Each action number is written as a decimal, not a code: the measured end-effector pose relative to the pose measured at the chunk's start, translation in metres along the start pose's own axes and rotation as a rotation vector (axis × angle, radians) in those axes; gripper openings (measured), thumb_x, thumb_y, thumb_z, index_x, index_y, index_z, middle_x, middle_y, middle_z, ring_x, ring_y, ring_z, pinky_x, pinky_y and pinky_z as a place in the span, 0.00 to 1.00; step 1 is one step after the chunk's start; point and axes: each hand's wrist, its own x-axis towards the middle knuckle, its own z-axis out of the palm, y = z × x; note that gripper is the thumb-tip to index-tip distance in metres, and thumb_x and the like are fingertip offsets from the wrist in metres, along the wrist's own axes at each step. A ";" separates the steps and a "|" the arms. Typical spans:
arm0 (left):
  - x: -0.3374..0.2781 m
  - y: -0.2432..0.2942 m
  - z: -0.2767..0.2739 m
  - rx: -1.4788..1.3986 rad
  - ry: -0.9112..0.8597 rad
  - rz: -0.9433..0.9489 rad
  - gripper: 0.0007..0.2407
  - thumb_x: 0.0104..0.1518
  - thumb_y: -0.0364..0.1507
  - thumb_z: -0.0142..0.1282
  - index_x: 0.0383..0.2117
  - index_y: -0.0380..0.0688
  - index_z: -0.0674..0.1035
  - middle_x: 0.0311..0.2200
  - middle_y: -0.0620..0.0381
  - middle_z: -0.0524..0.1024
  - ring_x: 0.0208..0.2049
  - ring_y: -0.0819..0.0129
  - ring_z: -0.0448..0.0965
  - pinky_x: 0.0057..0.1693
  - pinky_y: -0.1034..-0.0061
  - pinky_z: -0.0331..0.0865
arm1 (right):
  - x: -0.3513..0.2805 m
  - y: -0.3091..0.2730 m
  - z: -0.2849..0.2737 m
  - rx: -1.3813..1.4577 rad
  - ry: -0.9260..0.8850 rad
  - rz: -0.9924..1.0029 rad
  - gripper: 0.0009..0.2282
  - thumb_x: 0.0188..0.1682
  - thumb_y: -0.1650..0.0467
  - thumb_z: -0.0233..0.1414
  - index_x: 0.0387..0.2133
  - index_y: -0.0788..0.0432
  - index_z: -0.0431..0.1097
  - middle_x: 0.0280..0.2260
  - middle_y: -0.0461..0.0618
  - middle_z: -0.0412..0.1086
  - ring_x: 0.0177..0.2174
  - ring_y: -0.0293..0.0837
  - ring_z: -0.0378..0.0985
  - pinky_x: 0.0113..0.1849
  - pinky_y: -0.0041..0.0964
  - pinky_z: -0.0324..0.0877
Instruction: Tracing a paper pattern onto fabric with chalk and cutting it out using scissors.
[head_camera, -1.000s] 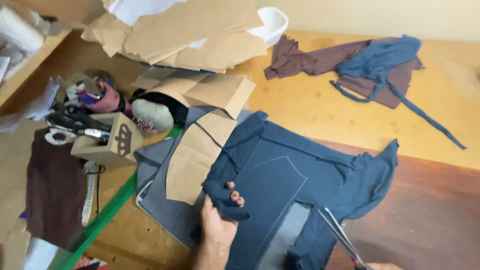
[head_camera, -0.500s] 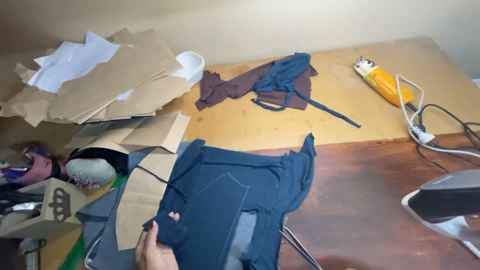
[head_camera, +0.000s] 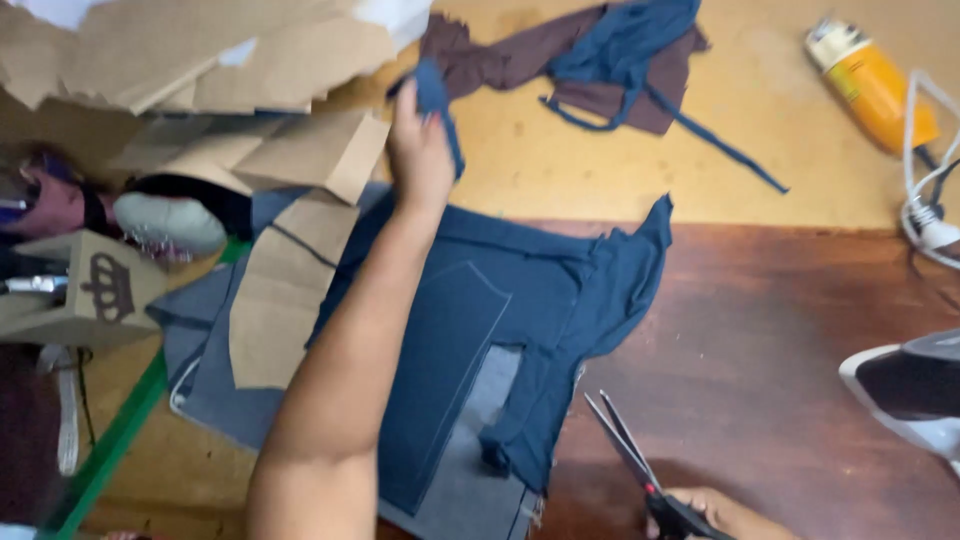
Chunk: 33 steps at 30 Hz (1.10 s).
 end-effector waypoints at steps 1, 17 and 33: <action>0.006 0.015 0.018 0.015 0.000 -0.027 0.22 0.58 0.26 0.47 0.61 0.53 0.71 0.55 0.52 0.80 0.56 0.56 0.81 0.58 0.70 0.72 | -0.004 -0.004 0.006 0.009 -0.020 0.023 0.15 0.43 0.58 0.62 0.33 0.57 0.81 0.31 0.42 0.78 0.32 0.33 0.76 0.38 0.25 0.67; -0.302 0.000 -0.264 0.473 -0.539 0.743 0.03 0.61 0.24 0.56 0.30 0.38 0.80 0.32 0.49 0.77 0.35 0.55 0.77 0.43 0.62 0.71 | -0.019 0.019 -0.009 -0.029 0.483 0.070 0.26 0.34 0.75 0.72 0.50 0.60 0.81 0.37 0.50 0.79 0.32 0.42 0.75 0.37 0.32 0.70; -0.336 -0.019 -0.273 0.265 -0.669 1.298 0.14 0.64 0.18 0.42 0.18 0.49 0.69 0.21 0.59 0.65 0.23 0.65 0.65 0.34 0.73 0.57 | 0.077 -0.107 0.171 -1.000 0.931 0.327 0.29 0.34 0.66 0.52 0.54 0.31 0.63 0.41 0.41 0.80 0.43 0.55 0.82 0.40 0.55 0.76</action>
